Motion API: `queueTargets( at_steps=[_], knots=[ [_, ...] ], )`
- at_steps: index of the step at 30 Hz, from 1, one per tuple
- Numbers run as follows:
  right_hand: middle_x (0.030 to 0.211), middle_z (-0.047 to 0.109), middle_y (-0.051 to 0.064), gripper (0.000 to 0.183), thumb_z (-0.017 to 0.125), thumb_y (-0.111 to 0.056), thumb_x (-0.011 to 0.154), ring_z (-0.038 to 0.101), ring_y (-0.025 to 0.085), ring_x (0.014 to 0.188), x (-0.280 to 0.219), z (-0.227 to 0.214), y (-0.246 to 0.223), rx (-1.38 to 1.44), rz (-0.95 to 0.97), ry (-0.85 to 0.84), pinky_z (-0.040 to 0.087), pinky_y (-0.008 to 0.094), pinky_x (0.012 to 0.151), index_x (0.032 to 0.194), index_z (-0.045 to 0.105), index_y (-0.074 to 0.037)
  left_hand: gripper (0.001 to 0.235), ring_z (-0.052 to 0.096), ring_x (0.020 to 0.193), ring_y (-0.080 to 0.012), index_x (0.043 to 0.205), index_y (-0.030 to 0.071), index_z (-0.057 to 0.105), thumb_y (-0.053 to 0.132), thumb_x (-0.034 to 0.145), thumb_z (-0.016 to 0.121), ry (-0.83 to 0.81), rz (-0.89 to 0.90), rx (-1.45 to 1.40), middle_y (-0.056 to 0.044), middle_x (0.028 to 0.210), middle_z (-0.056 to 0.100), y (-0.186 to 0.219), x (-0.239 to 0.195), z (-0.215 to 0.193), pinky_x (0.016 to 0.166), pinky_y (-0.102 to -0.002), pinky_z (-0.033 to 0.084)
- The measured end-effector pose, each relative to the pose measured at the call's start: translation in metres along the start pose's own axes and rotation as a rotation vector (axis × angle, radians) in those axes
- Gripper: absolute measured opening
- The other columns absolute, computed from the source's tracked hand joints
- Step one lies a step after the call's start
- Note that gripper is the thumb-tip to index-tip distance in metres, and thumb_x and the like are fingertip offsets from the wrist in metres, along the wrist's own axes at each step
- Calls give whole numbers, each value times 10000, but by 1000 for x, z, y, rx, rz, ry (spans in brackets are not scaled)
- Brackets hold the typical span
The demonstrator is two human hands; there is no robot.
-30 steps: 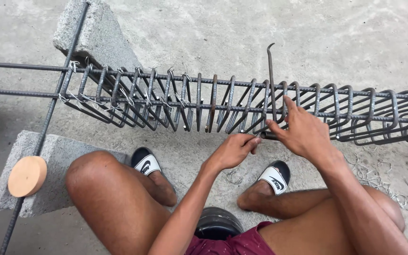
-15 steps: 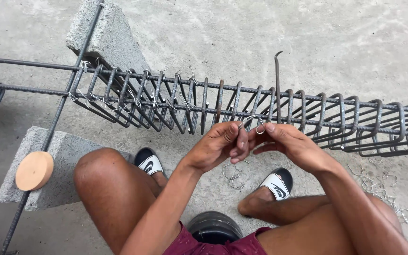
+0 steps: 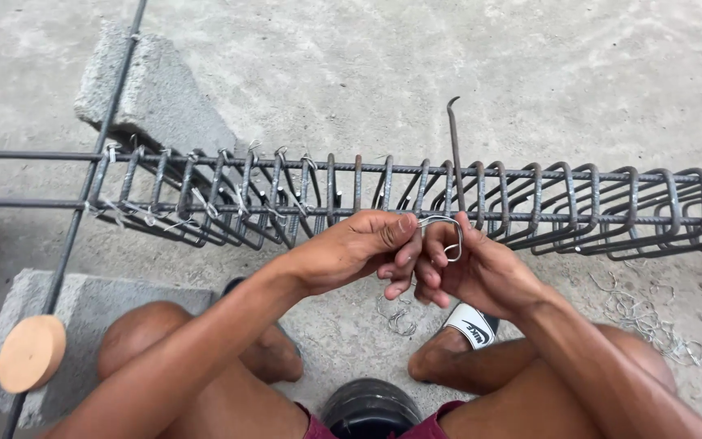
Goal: Tying rebar intersections with wire using a manual hook tool to create a reinforcement cage.
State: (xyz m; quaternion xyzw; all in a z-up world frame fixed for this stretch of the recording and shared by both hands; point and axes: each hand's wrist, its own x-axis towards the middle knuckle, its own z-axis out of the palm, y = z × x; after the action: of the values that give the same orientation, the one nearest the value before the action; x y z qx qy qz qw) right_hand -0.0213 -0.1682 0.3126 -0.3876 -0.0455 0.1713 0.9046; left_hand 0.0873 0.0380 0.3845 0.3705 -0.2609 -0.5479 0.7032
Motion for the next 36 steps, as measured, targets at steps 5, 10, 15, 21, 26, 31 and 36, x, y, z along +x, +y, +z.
queueTargets(
  at_steps=[5, 10, 15, 21, 26, 31, 36],
  knots=[
    [700, 501, 112, 652, 185, -613, 1088, 611, 265, 505, 6, -10, 0, 69, 15, -15, 584, 486, 672, 847, 451, -68, 518, 625, 577, -260, 746, 48, 573, 440, 1070, 474, -59, -47, 19, -41, 535, 418, -17, 18, -27, 641, -305, 514],
    [709, 516, 128, 678, 185, -620, 1070, 645, 282, 509, 15, 1, -4, 24, 32, 12, 603, 508, 655, 848, 483, -53, 529, 623, 555, -248, 734, 55, 560, 432, 1087, 447, -34, -64, -18, -29, 519, 412, -19, 20, -44, 645, -306, 509],
    [711, 698, 194, 623, 221, -553, 1053, 652, 287, 474, 22, 12, -20, 159, 100, 39, 579, 385, 483, 777, 471, -53, 361, 539, 689, -130, 849, 49, 632, 351, 1031, 554, -258, -95, -321, -39, 732, 559, -8, 25, -53, 693, -302, 489],
    [433, 472, 138, 725, 133, -635, 1038, 692, 560, 1001, 19, -1, -10, 205, 85, 112, 506, 707, 925, 692, 475, -97, 338, 651, 779, -174, 928, 55, 649, 355, 1048, 552, -313, -100, -228, -24, 691, 506, 0, 23, -53, 899, -399, 525],
    [565, 550, 126, 689, 217, -575, 1058, 593, 254, 413, 26, 12, -14, 340, 109, 50, 575, 457, 523, 657, 477, -78, 356, 555, 610, -126, 882, 49, 648, 380, 1000, 596, -258, -118, -204, -8, 631, 493, -5, 26, -68, 700, -328, 550],
    [572, 506, 80, 621, 241, -522, 1066, 461, 163, 367, 23, 11, -17, 223, 89, 56, 523, 357, 471, 639, 422, -109, 385, 531, 616, -139, 874, 40, 677, 373, 1026, 557, -264, -94, -82, -14, 608, 474, -2, 23, -78, 730, -370, 556],
    [484, 470, 112, 636, 226, -424, 1138, 547, 206, 286, 15, -12, -3, -13, -57, 23, 578, 475, 454, 612, 397, -109, 445, 706, 771, -216, 890, 33, 706, 377, 1084, 500, -240, -72, 175, -43, 592, 565, -12, 20, -83, 809, -316, 546]
  ],
)
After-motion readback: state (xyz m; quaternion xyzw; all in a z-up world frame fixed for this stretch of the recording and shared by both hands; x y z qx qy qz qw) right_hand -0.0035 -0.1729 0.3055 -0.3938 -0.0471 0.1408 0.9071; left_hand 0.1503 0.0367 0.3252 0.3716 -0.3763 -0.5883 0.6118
